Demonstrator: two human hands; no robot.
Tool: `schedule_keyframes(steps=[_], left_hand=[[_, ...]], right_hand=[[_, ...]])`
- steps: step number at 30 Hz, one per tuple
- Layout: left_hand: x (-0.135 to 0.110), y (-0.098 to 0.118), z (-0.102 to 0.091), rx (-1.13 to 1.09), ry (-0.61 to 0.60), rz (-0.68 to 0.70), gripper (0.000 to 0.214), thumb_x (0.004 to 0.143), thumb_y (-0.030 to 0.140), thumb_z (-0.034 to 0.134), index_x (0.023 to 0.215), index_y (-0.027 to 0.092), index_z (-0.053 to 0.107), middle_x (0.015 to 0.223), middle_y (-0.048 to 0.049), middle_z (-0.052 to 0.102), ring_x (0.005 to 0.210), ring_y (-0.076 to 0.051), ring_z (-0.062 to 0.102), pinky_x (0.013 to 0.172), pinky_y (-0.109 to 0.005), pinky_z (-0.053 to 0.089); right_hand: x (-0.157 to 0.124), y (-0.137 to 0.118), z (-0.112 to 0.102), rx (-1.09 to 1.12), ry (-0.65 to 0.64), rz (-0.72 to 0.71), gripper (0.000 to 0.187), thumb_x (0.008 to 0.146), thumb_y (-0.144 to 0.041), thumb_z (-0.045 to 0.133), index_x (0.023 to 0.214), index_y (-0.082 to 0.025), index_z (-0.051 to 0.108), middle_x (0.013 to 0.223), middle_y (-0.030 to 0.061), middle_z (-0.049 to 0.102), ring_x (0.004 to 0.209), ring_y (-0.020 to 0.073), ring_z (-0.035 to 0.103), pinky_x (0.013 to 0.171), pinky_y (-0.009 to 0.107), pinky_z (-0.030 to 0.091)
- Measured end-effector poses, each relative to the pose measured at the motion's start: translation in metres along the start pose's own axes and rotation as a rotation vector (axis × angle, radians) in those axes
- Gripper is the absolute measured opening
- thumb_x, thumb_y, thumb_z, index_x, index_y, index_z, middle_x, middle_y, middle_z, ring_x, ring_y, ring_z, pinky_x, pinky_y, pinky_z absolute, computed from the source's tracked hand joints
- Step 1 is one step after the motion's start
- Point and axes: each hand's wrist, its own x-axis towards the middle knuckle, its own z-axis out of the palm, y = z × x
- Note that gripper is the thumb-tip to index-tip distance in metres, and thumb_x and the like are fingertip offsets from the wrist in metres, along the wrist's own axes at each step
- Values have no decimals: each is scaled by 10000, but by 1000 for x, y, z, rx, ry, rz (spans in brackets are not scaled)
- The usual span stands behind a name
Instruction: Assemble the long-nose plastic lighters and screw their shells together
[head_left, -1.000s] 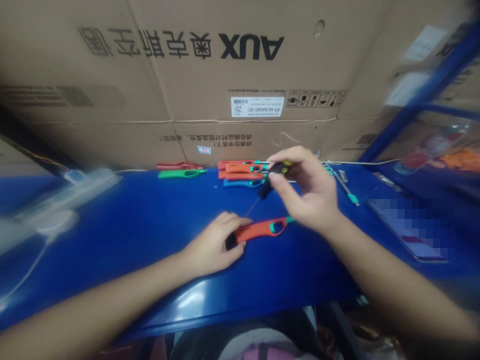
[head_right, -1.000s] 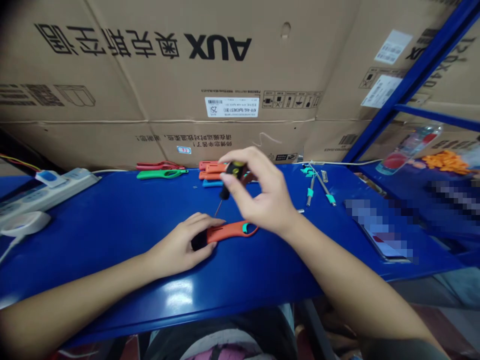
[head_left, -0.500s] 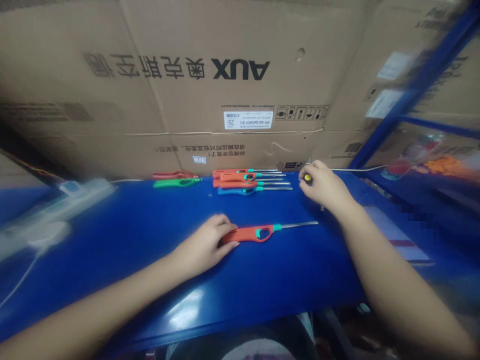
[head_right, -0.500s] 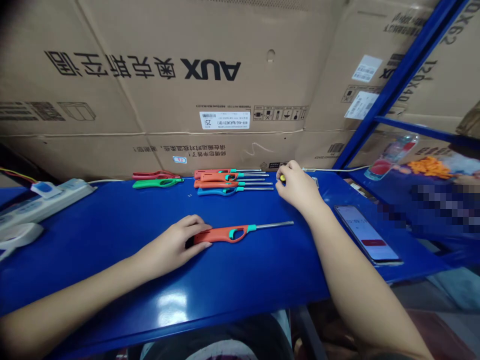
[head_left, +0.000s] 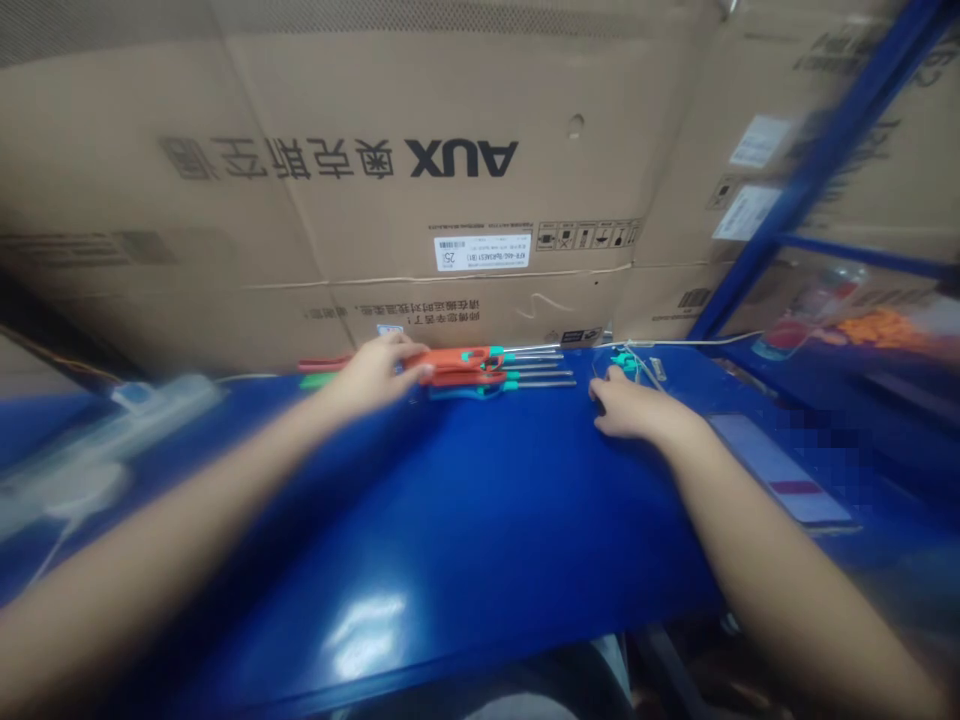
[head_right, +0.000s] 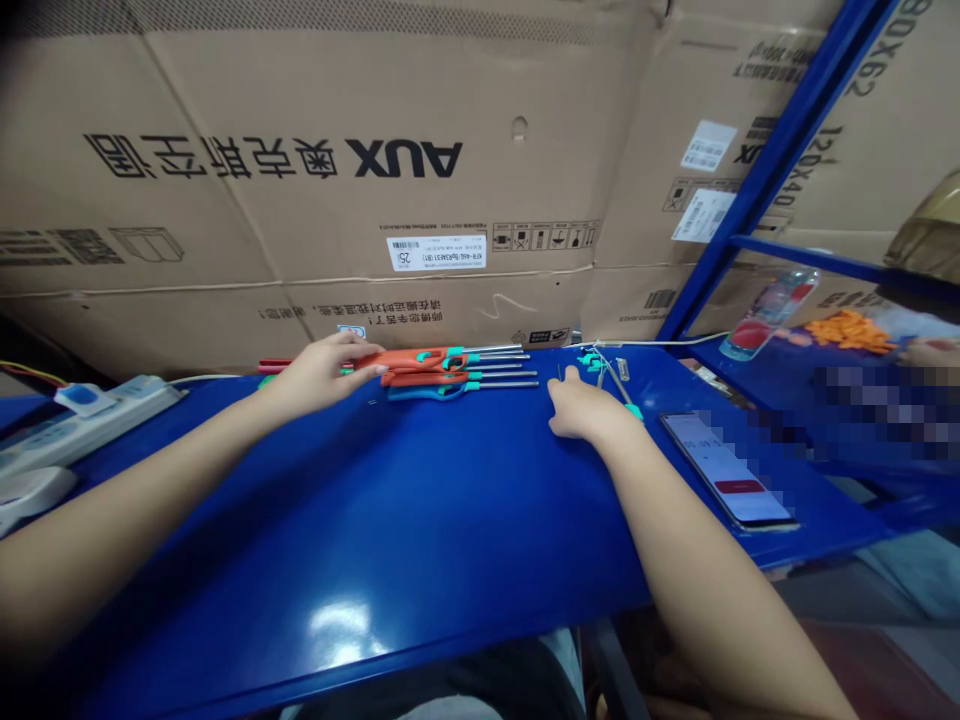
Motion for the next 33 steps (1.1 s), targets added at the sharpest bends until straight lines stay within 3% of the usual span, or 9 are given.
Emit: schedule_keyframes(steps=[7,10,13,19,25,33], left_hand=[[45,-13,29,-13,11,-18,326,932,383,559,1062,146,741,952,-99,608,951,-247,602,925,-388,489],[52,-18,39,-23,22,-25,314,931,361,569,1057,137,750,948,-106,634,938,-243,610,921,-381,490],[55,-22,48,-27,36,-33,318,912,377,588,1041,143,762,963,-107,669,913,-239,631,893,-365,506],[57,-25,55,-20,101,-39,313,858,331,607,1037,130,766,1024,-124,707,956,-265,658,931,-389,516],[54,-24,54,-9,138,-25,295,866,301,572,1031,148,764,1036,-112,714,992,-260,655,963,-402,515],[18,-25,38,47,161,10,382,928,373,507,1186,166,699,1147,-103,687,1076,-262,633,1009,-419,494]], right_hand=[[1,0,2,-17,37,-24,384,876,-192,522,1246,-109,584,1281,209,505,985,317,654,735,385,497],[0,-2,1,-28,92,-63,375,897,-229,519,1241,-103,602,1299,213,507,1142,375,575,843,432,491],[-1,-5,2,-30,163,-124,359,925,-273,513,1230,-113,616,1325,204,505,1186,373,530,913,453,477],[-2,-19,9,-6,304,-318,320,957,-295,521,1210,-138,637,1307,182,545,1170,338,538,950,450,498],[3,-35,22,91,373,-590,400,956,-289,550,1327,-143,588,1371,176,541,1234,329,534,1017,479,492],[7,-46,34,158,400,-737,439,939,-210,562,1374,-148,561,1394,183,551,1278,320,520,1048,511,469]])
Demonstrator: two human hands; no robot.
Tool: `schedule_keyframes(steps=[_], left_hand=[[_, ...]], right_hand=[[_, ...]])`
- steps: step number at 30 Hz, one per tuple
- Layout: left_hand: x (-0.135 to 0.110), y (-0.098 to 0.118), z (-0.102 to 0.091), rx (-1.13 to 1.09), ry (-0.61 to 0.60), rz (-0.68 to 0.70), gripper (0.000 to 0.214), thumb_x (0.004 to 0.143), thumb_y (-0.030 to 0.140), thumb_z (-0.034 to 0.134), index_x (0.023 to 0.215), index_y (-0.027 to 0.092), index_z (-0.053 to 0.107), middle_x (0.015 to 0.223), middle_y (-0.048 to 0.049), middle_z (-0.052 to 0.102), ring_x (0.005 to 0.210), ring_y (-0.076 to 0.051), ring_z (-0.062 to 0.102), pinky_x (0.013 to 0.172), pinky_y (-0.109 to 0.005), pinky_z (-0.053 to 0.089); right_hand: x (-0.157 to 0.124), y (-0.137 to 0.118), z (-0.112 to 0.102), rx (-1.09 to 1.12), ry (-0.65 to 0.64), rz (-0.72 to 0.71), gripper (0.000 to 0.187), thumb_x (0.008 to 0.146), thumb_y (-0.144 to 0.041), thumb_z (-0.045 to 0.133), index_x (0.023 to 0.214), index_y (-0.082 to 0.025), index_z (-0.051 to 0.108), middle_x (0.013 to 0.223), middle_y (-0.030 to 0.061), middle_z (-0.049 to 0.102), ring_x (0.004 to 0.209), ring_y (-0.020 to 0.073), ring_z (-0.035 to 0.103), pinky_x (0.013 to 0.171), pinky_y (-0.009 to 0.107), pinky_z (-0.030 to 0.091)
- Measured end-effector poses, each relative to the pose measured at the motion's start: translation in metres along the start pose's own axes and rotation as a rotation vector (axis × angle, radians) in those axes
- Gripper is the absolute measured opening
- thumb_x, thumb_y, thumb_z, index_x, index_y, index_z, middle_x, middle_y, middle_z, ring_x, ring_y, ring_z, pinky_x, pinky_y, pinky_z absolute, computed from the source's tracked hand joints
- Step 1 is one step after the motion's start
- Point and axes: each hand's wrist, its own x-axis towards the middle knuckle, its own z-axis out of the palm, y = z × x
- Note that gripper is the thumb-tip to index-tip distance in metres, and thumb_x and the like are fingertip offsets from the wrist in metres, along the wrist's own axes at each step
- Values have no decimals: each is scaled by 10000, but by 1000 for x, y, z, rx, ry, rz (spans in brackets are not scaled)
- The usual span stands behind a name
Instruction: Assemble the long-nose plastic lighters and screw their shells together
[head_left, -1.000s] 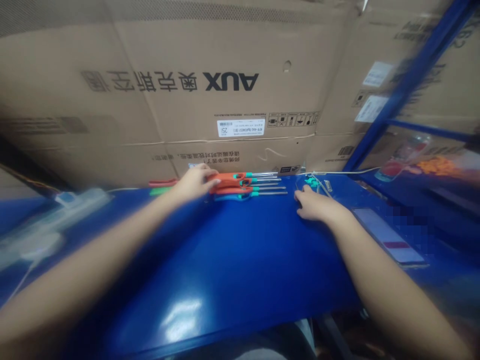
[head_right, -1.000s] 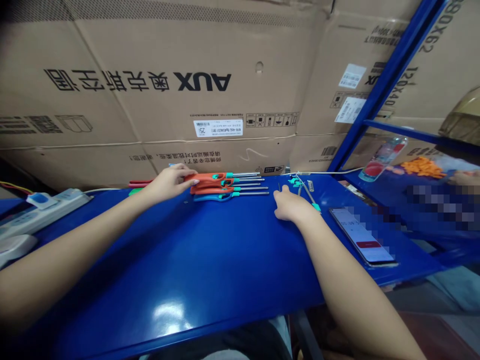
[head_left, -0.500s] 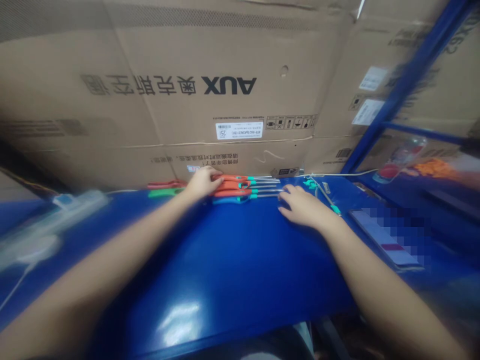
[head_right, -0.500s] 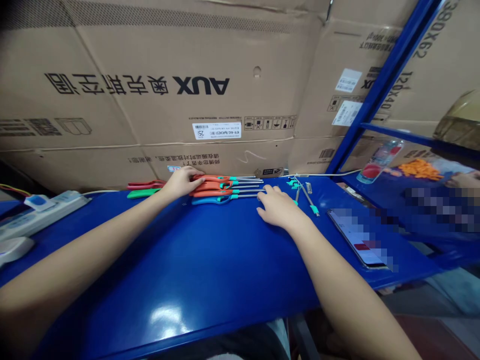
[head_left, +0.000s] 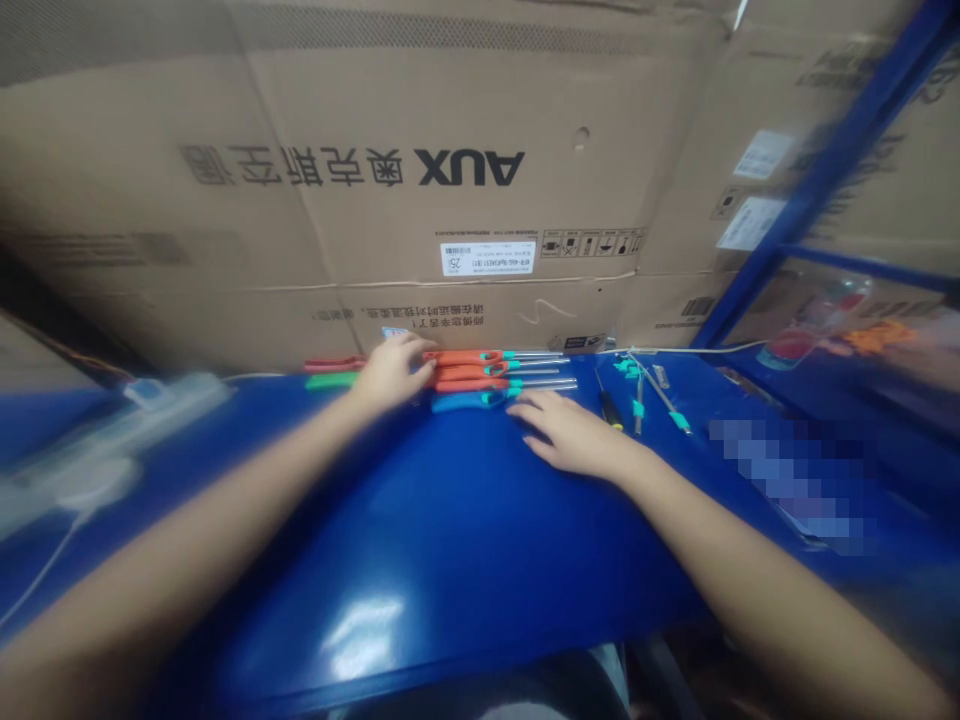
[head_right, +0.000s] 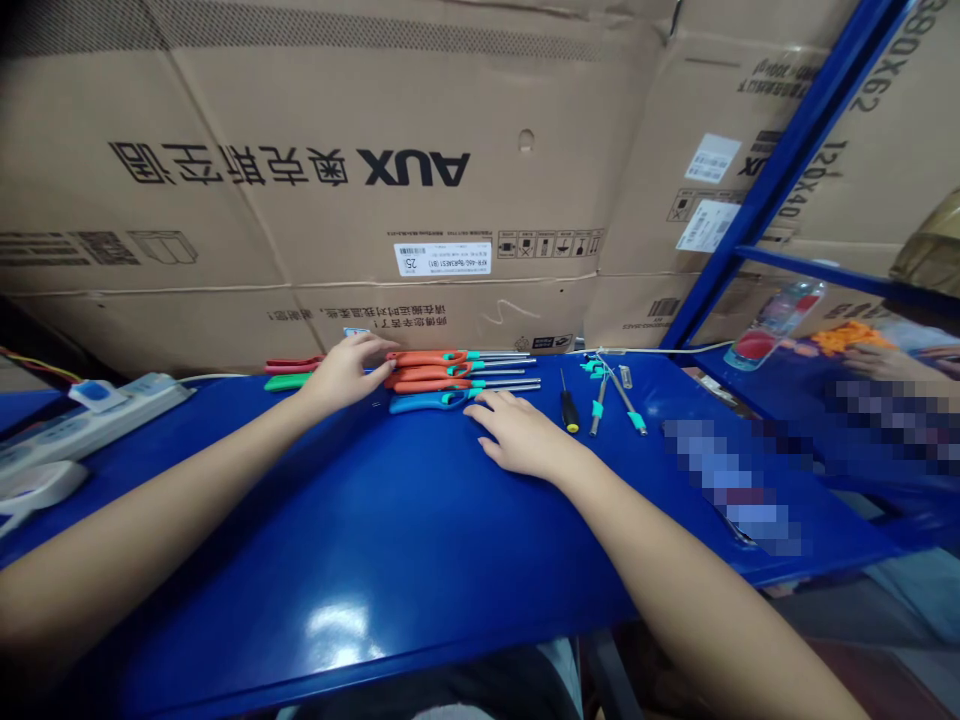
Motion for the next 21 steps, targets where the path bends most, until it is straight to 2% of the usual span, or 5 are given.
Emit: schedule_keyframes(steps=[3,7,12,16,21], left_hand=[[-19,-13,-17,51,-7,-15,360,918,385,514,1138,182,713,1172,-103,686,1124,-282,611,1022,-436,483],[-48,-38,-35,119,-22,-71,359,909,384,505,1106,176,721,1110,-110,700,1076,-289,620,1003,-449,488],[-79,-70,-43,208,-13,-158,412,905,407,480,1161,166,696,1195,-138,666,1114,-313,590,1007,-472,475],[-88,-86,-42,263,-31,-217,418,899,418,481,1189,191,678,1207,-127,663,1143,-316,582,1023,-470,461],[-87,-86,-43,302,-108,-223,451,893,433,488,1228,187,664,1235,-145,642,1169,-338,575,1011,-472,469]], right_hand=[[1,-3,3,23,15,-39,455,935,-201,560,1390,-171,557,1405,162,562,1281,314,523,1055,520,466],[3,-10,8,37,9,-64,443,962,-233,524,1401,-184,562,1418,157,564,1271,320,537,1038,534,480],[5,-17,11,53,8,-80,394,975,-223,497,1351,-178,604,1378,152,586,1229,309,565,1013,520,504],[6,-18,12,84,8,-92,375,981,-248,500,1333,-185,612,1361,136,593,1210,294,575,1018,509,505],[6,-15,14,136,4,-109,356,977,-259,513,1312,-202,620,1340,126,607,1222,283,572,1039,498,492]])
